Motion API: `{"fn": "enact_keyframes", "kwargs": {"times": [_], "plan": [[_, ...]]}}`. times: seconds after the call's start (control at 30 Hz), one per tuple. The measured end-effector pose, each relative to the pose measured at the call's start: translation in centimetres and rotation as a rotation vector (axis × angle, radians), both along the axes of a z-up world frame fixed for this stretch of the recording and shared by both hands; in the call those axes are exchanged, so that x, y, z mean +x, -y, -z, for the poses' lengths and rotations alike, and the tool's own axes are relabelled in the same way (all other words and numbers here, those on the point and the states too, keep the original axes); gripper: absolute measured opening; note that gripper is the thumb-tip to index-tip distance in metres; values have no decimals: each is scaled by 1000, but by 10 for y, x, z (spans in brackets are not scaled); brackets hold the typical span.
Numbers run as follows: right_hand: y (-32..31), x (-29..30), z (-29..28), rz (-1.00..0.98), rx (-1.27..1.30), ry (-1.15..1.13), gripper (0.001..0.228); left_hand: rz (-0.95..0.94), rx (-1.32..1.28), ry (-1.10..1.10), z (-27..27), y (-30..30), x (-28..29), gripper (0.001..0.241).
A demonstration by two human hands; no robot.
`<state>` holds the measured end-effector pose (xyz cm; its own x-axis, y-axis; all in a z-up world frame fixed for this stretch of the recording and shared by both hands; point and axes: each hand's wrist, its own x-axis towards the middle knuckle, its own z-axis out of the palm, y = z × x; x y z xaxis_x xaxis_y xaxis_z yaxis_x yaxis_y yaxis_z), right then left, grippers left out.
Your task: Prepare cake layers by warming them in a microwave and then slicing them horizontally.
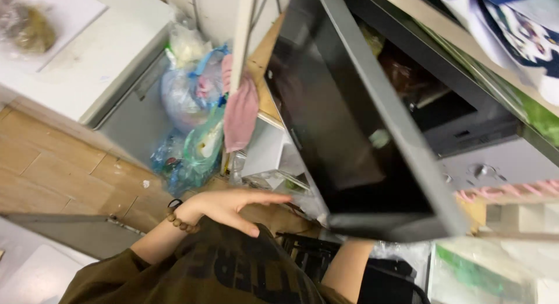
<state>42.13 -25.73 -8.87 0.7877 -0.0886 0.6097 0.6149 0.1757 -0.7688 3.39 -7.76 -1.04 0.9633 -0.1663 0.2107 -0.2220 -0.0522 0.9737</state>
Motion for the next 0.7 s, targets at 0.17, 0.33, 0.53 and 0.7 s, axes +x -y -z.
{"fn": "enact_keyframes", "kwargs": {"times": [0.17,0.33,0.53,0.7], "plan": [[68,-3,0,295,110,24,19,27,-5,-50,16,-4,21,89],[80,11,-6,157,-143,13,14,1,40,-129,29,1,24,86],[70,40,-55,164,-785,252,28,8,84,-174,24,4,20,85],[54,44,-60,218,-871,296,40,-19,95,-225,35,6,16,85]]}}
